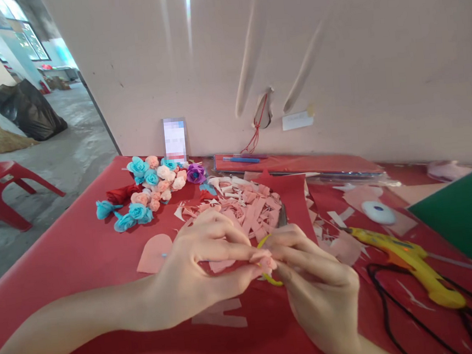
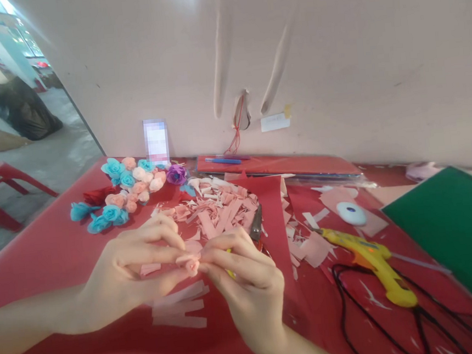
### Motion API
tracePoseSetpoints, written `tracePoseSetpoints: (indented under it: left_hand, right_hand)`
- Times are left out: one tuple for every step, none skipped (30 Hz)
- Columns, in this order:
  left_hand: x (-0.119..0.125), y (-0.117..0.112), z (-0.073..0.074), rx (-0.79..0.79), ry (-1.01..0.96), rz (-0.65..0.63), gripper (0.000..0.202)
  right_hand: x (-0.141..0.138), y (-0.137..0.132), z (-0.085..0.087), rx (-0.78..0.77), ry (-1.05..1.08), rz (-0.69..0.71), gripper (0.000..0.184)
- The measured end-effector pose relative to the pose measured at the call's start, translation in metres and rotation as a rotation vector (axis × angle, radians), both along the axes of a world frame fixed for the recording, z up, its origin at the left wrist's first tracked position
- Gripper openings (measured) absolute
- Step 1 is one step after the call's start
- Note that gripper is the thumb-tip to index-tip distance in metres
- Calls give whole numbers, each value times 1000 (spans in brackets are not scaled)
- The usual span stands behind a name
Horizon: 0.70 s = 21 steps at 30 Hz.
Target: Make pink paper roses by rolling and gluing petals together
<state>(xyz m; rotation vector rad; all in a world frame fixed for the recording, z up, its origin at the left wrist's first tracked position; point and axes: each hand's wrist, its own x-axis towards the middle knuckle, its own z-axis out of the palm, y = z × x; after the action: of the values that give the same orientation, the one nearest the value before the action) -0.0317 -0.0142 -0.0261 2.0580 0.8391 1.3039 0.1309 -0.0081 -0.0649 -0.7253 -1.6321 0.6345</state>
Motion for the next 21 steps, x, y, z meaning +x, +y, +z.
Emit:
tracePoseSetpoints:
  left_hand:
    - [0, 0, 0, 0, 3, -4, 9]
    - [0, 0, -1, -7, 10, -10, 10]
    - [-1, 0, -1, -14, 13, -15, 11]
    - [-2, 0, -2, -24, 13, -17, 13]
    - [-2, 0, -3, -38, 13, -18, 14]
    - [-3, 1, -3, -50, 8, -12, 14]
    - [-3, 2, -4, -59, 6, -7, 14]
    - [-3, 2, -4, -61, 7, -5, 14]
    - [-3, 3, -4, -57, 15, -6, 14]
    - [-3, 4, -3, -47, 27, -7, 13]
    - [-3, 4, -2, -33, 37, -7, 12]
    - [-2, 4, -1, -20, 50, -7, 12]
    - [-1, 4, -1, -13, 62, -3, 12]
    - [-1, 4, 0, -8, 69, 2, 12]
    - [0, 4, 1, -4, 73, 5, 13]
    - [0, 4, 1, 2, 73, 5, 13]
    - [0, 4, 1, 12, 70, 2, 13]
    - [0, 3, 1, 23, 65, 0, 13]
    - [1, 3, 1, 38, 59, -1, 13]
    - [1, 3, 1, 52, 55, 0, 13]
    - [1, 3, 0, 61, 53, 8, 12]
  right_hand:
    - [0, 0, 0, 0, -4, -1, 20]
    - [0, 1, 0, -1, -5, -4, 20]
    - [0, 1, 0, -5, -5, -7, 21]
    - [0, 1, 0, -7, -3, -9, 21]
    - [0, 2, -1, -6, -2, -12, 22]
    - [-1, 2, -1, -4, -1, -13, 22]
    - [-1, 2, -1, 1, 0, -15, 22]
    - [-1, 1, -1, 4, 0, -17, 22]
    - [-2, 1, -1, 6, -5, -19, 21]
    - [-2, 1, -1, 6, -9, -24, 20]
    - [-2, 1, -1, 4, -14, -27, 19]
    - [-3, 1, 0, 3, -17, -30, 19]
    - [-3, 1, 0, 2, -19, -33, 18]
    - [-3, 1, 0, 2, -18, -33, 18]
    - [-3, 2, 0, 6, -16, -34, 19]
    - [-3, 2, 0, 10, -16, -37, 19]
    - [-3, 2, 0, 16, -20, -40, 19]
    - [-3, 2, 0, 25, -25, -45, 19]
    - [-3, 2, 0, 36, -32, -48, 19]
    - [-3, 2, 0, 46, -39, -50, 19]
    - [-2, 2, 0, 55, -45, -50, 19]
